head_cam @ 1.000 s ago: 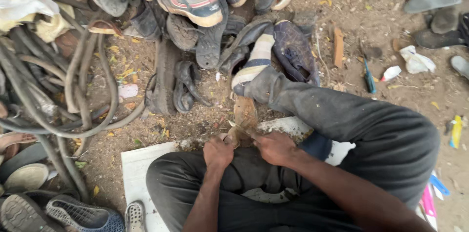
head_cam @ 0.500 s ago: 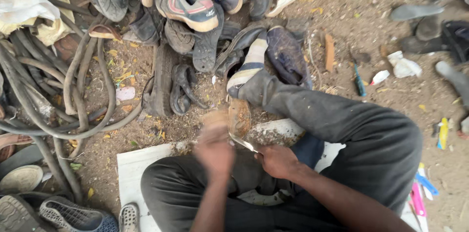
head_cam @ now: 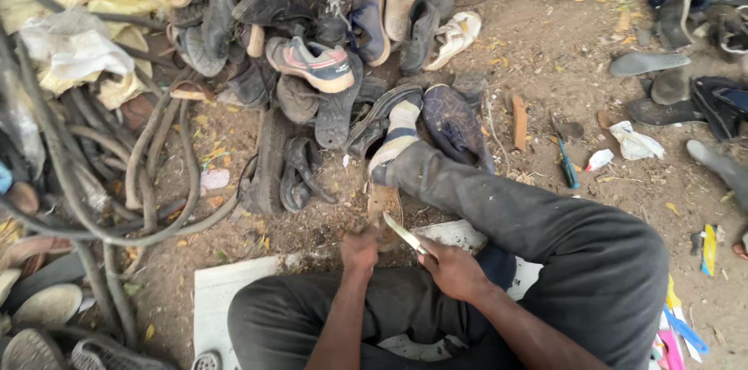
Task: The person sits on the ground and uses a knife to scrape and clean the soles of several shoes. They handle multiple pairs of footwear, including sneakers and sandals, picking them up from a pile and working on them one by one.
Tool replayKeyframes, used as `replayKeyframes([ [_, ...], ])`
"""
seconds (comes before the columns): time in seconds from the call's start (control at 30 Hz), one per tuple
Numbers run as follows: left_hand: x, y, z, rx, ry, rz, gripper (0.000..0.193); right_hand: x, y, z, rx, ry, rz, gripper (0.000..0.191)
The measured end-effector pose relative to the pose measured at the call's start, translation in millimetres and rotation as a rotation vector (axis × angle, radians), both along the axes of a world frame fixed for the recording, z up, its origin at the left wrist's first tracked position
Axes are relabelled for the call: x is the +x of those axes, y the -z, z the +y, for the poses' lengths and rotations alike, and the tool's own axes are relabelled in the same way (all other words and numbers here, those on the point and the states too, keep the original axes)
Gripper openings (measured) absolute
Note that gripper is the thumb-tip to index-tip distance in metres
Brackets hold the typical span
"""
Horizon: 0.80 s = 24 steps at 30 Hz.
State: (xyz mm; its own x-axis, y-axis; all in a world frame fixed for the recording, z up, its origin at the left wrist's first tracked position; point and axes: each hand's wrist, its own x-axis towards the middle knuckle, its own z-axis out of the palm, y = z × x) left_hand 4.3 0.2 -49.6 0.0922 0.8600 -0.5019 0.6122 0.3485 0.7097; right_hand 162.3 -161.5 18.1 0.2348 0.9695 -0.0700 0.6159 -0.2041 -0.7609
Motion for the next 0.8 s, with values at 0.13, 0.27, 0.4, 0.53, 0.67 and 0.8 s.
replayKeyframes([
  [0.13, -70.3, 15.7, 7.4, 0.395, 0.083, -0.254, 0.026, 4.3, -5.5, -0.3, -0.118, 0.061, 0.003, 0.052],
  [0.27, -242.0, -26.8, 20.0, 0.403, -0.325, -0.019, 0.034, 9.4, -10.5, -4.4, -0.161, 0.080, 0.045, 0.054],
  [0.4, -343.5, -91.0, 30.0, 1.019, -0.741, 0.382, 0.045, 3.6, -7.7, 6.2, -0.203, 0.054, 0.054, 0.055],
  [0.53, -237.1, -70.5, 73.4, 0.834, -0.407, -0.749, 0.057, -10.6, 3.5, 23.6, -0.056, -0.005, 0.030, 0.051],
  [0.67, -111.3, -56.6, 148.8, 0.448, -0.052, 0.252, 0.053, -11.1, 15.2, 27.1, -0.132, 0.004, 0.012, 0.053],
  [0.8, -84.9, -84.7, 193.5, 0.077, -0.152, 0.379, 0.068, 0.6, 24.1, 22.1, -0.066, -0.003, -0.026, 0.044],
])
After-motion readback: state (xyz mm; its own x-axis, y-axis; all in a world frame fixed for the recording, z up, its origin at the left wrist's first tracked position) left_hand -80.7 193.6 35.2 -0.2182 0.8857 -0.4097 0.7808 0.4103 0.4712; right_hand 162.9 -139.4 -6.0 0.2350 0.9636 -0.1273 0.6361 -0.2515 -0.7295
